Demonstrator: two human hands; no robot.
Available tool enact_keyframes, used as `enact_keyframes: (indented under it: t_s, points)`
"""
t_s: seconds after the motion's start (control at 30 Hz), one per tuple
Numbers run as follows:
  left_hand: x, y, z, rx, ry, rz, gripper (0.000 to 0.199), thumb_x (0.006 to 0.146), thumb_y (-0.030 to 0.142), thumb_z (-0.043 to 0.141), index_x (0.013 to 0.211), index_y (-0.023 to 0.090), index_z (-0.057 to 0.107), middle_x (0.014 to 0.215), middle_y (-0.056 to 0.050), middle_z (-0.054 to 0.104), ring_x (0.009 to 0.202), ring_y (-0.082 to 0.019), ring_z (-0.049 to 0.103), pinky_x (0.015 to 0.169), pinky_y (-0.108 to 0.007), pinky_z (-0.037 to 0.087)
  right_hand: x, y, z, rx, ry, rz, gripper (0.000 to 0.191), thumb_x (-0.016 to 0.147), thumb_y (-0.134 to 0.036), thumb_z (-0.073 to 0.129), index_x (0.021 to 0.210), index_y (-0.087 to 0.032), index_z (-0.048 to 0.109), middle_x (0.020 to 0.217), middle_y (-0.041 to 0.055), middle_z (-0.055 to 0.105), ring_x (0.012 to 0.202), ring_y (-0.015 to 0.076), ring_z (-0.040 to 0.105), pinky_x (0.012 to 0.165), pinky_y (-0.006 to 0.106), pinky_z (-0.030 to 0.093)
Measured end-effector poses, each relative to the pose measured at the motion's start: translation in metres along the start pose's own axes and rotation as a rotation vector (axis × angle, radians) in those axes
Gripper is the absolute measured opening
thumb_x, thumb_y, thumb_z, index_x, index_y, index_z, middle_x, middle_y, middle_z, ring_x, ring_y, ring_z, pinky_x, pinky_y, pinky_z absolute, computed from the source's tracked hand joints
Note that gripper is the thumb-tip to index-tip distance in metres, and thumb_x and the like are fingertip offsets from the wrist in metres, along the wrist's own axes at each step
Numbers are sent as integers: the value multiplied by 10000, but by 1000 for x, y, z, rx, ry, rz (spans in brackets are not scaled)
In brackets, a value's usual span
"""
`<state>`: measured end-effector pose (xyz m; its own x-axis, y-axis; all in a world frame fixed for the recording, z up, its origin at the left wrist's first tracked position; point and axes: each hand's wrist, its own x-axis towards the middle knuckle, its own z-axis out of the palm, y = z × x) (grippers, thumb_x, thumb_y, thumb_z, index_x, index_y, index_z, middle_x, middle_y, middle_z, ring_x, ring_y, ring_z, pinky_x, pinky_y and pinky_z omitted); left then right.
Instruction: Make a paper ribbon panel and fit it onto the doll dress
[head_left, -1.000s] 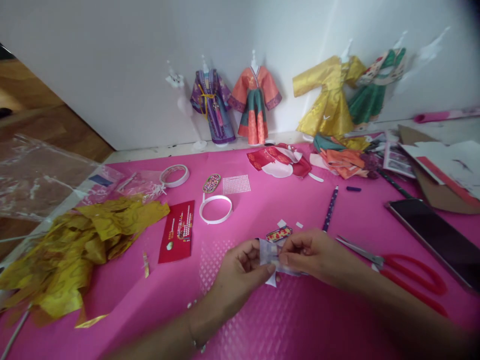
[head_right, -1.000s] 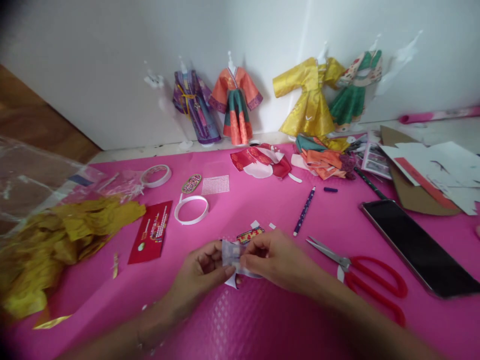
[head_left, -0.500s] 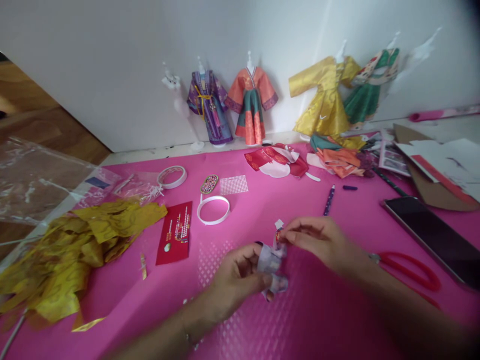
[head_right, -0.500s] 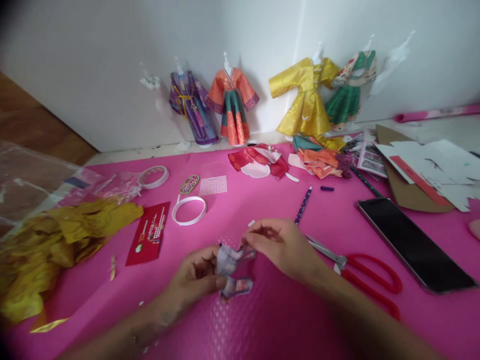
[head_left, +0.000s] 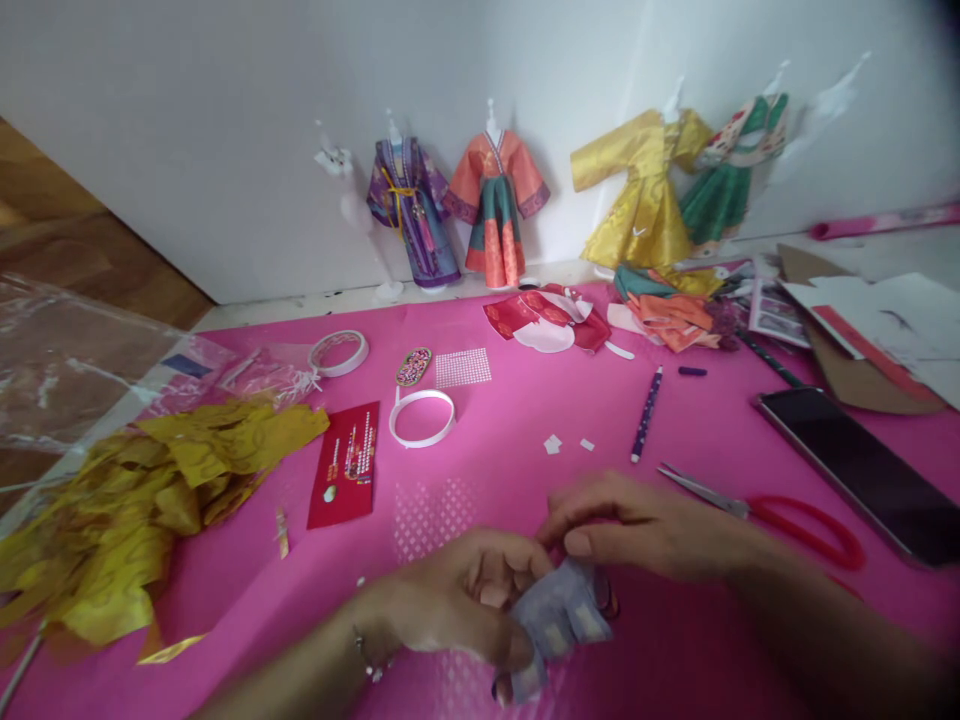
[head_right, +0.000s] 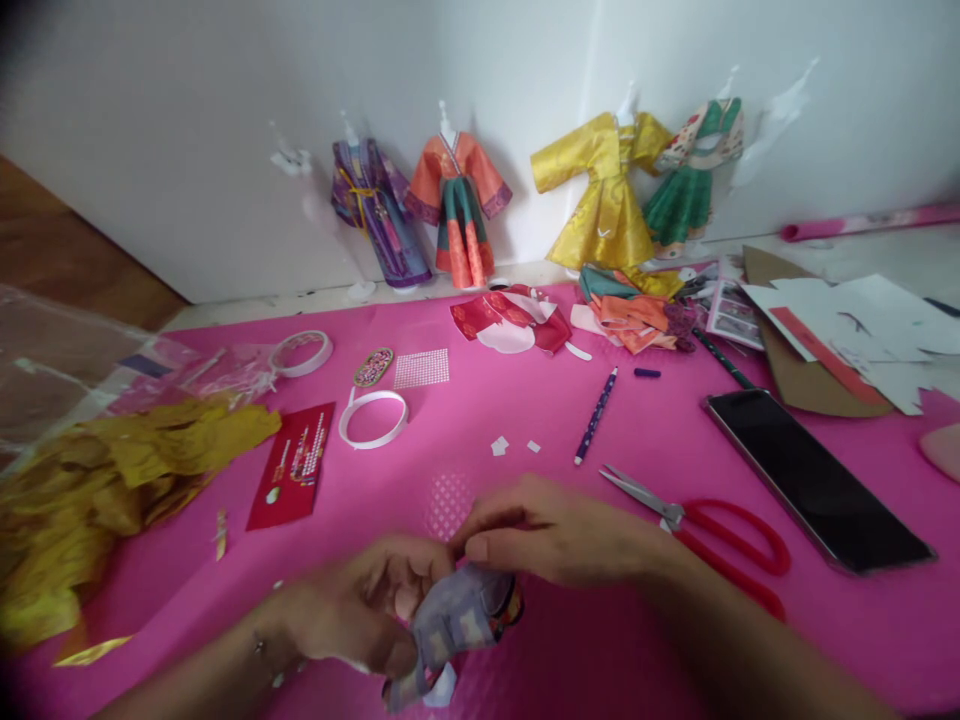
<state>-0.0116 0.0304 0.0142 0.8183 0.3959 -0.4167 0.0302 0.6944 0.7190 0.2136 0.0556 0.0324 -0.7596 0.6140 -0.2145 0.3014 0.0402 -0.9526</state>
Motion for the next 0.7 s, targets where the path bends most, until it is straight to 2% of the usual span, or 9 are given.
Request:
enact_keyframes:
  t_s: [0.17,0.27,0.43,0.57,0.63,0.7]
  points:
    - [1,-3,-9,21,37,39,250,588,230,813,773,155,661,561,33,632,403,-59,518,427,-159,416,-2,5,-8,-100,-1,-4,89,814,-250,697,786,-171,727,744,-8,666,695,133,609,667,236,457]
    - [2,-3,-12,41,88,83,286,614,299,825,788,147,655,600,14,649,429,-65,530,454,-176,442,-4,4,-12,-105,54,-36,91,813,-234,690,755,-164,686,753,-3,671,688,131,611,653,235,455]
    - [5,2,-12,184,284,137,383,637,432,833,777,150,616,639,-19,672,480,-93,559,472,-200,442,-13,-6,-19,-81,139,-62,119,849,-256,656,763,-174,663,777,21,715,742,159,650,717,265,484]
    - [6,11,-10,287,399,243,373,647,425,831,656,164,565,532,45,566,450,-62,459,458,-183,361,-21,-11,-25,-125,199,-38,147,841,-280,674,735,-179,663,703,11,694,656,148,627,634,255,472]
    - [4,14,-9,313,403,325,361,657,390,834,615,160,559,521,61,521,467,-51,425,471,-174,329,-24,-13,-26,-126,181,-13,157,839,-308,691,752,-178,685,696,17,708,644,150,643,615,250,478]
    - [-1,15,-7,307,353,348,355,662,391,838,610,157,577,548,43,553,491,-57,451,490,-177,346,-27,-15,-27,-64,84,10,156,830,-321,711,783,-173,713,730,40,745,688,172,690,651,259,508]
